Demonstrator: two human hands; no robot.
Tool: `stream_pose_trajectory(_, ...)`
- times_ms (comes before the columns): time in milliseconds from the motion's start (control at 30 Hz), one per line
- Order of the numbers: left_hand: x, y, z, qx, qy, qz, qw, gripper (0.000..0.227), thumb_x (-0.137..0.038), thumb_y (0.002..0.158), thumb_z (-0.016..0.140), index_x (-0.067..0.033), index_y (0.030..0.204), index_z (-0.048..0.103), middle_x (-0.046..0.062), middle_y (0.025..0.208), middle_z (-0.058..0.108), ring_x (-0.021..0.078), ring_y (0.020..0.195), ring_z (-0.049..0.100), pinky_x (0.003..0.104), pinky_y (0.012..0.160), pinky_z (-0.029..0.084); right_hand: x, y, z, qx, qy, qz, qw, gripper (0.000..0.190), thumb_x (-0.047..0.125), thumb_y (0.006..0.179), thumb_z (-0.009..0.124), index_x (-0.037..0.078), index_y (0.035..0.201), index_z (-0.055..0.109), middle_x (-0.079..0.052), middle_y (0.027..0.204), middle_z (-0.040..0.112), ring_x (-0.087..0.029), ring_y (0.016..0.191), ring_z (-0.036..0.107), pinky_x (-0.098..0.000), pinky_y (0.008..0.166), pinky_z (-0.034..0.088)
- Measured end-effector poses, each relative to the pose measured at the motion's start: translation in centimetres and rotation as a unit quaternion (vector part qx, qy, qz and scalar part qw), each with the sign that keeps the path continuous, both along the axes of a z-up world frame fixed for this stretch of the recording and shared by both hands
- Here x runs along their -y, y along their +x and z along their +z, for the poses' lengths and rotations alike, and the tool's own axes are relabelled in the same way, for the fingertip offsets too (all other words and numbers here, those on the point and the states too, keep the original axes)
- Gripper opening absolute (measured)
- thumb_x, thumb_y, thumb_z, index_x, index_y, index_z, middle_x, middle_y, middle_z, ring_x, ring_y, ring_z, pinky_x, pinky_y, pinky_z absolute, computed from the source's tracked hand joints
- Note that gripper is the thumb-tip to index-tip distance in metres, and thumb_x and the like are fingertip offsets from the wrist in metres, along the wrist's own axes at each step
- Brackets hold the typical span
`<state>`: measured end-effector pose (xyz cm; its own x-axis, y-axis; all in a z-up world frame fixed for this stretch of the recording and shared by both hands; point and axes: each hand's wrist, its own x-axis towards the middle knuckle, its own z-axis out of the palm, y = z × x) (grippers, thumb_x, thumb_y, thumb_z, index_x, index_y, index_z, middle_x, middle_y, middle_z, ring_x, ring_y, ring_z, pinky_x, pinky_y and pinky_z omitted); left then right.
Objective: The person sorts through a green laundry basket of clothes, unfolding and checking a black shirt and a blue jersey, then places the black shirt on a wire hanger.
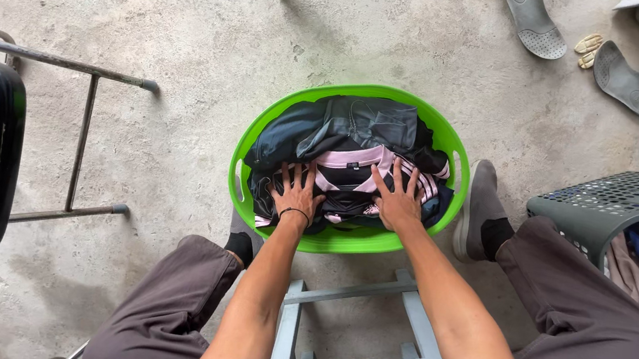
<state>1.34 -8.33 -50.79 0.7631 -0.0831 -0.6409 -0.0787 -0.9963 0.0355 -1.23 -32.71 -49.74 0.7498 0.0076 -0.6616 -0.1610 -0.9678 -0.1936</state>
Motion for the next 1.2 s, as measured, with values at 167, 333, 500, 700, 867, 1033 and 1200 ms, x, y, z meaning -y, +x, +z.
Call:
stream_pose_trajectory(167, 0.2, 0.3, -0.4, -0.013, 0.016, 0.011, 1.000, 0.099, -0.061, 0.092, 0.062, -0.0361, 0.164, -0.001, 0.000, 0.172, 0.006, 0.0334, 0.158, -0.006, 0.078, 0.113, 0.013, -0.2, 0.3, -0.1, -0.017, 0.000, 0.002, 1.000, 0.083, 0.041, 0.098, 0.060, 0.054, 0.159, 0.004, -0.006, 0.172, -0.018, -0.051, 0.155, -0.009, -0.0729, 0.116, 0.019)
stream_pose_trajectory(333, 1.2, 0.7, 0.2, -0.011, 0.018, 0.043, 0.999, 0.104, -0.054, 0.086, 0.072, -0.0337, 0.164, 0.005, 0.003, 0.172, 0.008, 0.0362, 0.158, -0.003, 0.079, 0.111, 0.014, 0.5, 0.8, 0.4, -0.052, 0.007, 0.004, 0.999, 0.087, 0.046, 0.096, 0.062, 0.054, 0.159, 0.004, -0.006, 0.172, -0.019, -0.052, 0.154, -0.009, -0.0733, 0.118, 0.016)
stream_pose_trajectory(500, 1.2, -0.6, 1.4, 0.058, 0.005, 0.024, 0.998, 0.095, -0.040, 0.086, 0.075, -0.0254, 0.163, 0.023, 0.010, 0.172, 0.018, 0.0419, 0.159, 0.008, 0.077, 0.114, 0.015, 1.4, -0.6, 0.0, -0.011, 0.058, -0.030, 0.998, 0.080, 0.042, 0.096, 0.061, 0.051, 0.160, 0.015, -0.006, 0.175, -0.009, -0.049, 0.157, -0.004, -0.0694, 0.119, 0.019)
stream_pose_trajectory(700, 3.7, -2.1, 4.9, 0.017, -0.143, 0.024, 0.989, 0.098, -0.038, 0.085, 0.074, -0.0229, 0.163, 0.017, 0.012, 0.166, 0.025, 0.0333, 0.152, 0.026, 0.085, 0.108, 0.013, 2.9, -3.3, -1.9, 0.089, 0.163, -0.025, 0.982, 0.075, 0.038, 0.091, 0.067, 0.023, 0.158, 0.035, -0.026, 0.161, 0.026, -0.048, 0.148, 0.026, -0.0474, 0.122, 0.026)
stream_pose_trajectory(867, 11.7, -0.5, 8.4, 0.108, -0.407, -0.084, 0.903, 0.082, -0.035, 0.087, 0.076, -0.0108, 0.155, 0.036, 0.023, 0.145, 0.053, 0.0413, 0.135, 0.051, 0.061, 0.110, 0.040, 6.5, -2.9, 5.1, 0.281, 0.241, -0.049, 0.928, 0.032, 0.019, 0.088, 0.059, 0.014, 0.114, 0.076, -0.014, 0.117, 0.076, -0.033, 0.110, 0.071, -0.0451, 0.099, 0.054)
stream_pose_trajectory(1033, 23.0, -1.9, 18.4, 0.113, -0.553, -0.136, 0.814, 0.052, -0.019, 0.090, 0.074, -0.0051, 0.137, 0.056, 0.022, 0.127, 0.067, 0.0345, 0.122, 0.065, 0.043, 0.100, 0.052, 15.1, -7.7, 21.5, 0.383, 0.232, -0.261, 0.855, 0.025, 0.016, 0.095, 0.060, 0.012, 0.115, 0.075, -0.017, 0.101, 0.076, -0.030, 0.089, 0.074, -0.0416, 0.079, 0.057)
stream_pose_trajectory(1200, 33.3, -8.3, 28.3, 0.121, -0.601, -0.260, 0.746, 0.034, -0.013, 0.094, 0.073, -0.0063, 0.126, 0.065, 0.018, 0.119, 0.069, 0.0364, 0.114, 0.066, 0.044, 0.098, 0.051, 23.4, -18.5, 29.2, 0.502, 0.208, -0.333, 0.770, 0.019, 0.011, 0.099, 0.062, 0.005, 0.115, 0.071, -0.017, 0.104, 0.076, -0.024, 0.084, 0.077, -0.0358, 0.073, 0.059)
